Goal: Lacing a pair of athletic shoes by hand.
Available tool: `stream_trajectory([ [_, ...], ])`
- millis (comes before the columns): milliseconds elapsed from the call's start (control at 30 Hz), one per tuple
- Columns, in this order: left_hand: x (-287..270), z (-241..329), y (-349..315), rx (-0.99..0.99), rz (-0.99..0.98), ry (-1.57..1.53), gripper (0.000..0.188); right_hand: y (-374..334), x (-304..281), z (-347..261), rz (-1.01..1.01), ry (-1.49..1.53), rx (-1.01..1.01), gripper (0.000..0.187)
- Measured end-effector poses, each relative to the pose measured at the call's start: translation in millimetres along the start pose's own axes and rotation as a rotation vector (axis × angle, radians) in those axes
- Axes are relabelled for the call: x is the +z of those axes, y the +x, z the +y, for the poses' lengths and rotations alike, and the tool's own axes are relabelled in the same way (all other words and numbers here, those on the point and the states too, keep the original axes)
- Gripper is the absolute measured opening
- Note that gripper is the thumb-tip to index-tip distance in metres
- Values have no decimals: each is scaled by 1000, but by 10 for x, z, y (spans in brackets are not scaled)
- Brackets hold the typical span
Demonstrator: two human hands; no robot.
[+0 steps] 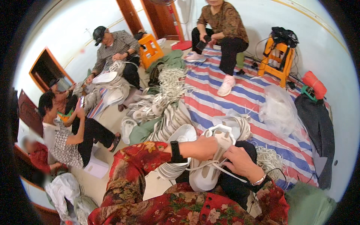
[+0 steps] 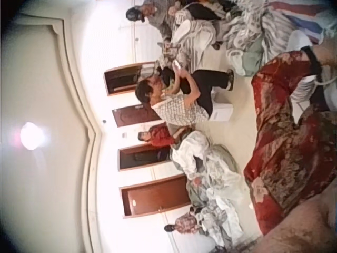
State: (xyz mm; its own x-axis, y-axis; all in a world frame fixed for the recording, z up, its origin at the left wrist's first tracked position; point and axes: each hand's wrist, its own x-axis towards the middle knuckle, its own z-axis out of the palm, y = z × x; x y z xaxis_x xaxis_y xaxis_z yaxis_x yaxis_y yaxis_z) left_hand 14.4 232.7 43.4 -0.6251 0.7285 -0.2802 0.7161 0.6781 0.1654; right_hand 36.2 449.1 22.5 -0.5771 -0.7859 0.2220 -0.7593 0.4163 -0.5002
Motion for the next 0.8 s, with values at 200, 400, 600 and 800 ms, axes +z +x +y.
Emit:
stream_trajectory([
  [200, 391, -115, 499, -25, 528, -654, 24, -47, -27, -9, 9, 7, -48, 25],
  [400, 226, 144, 265, -220, 134, -1120, 22, -66, -45, -64, -52, -141, 12, 30],
  [600, 215, 273, 315, -172, 151, -493, 25, -172, 145, -12, 122, -163, -25, 26],
  [800, 171, 378, 363, -128, 25, -234, 23, -215, 150, -29, 140, -199, -65, 25],
])
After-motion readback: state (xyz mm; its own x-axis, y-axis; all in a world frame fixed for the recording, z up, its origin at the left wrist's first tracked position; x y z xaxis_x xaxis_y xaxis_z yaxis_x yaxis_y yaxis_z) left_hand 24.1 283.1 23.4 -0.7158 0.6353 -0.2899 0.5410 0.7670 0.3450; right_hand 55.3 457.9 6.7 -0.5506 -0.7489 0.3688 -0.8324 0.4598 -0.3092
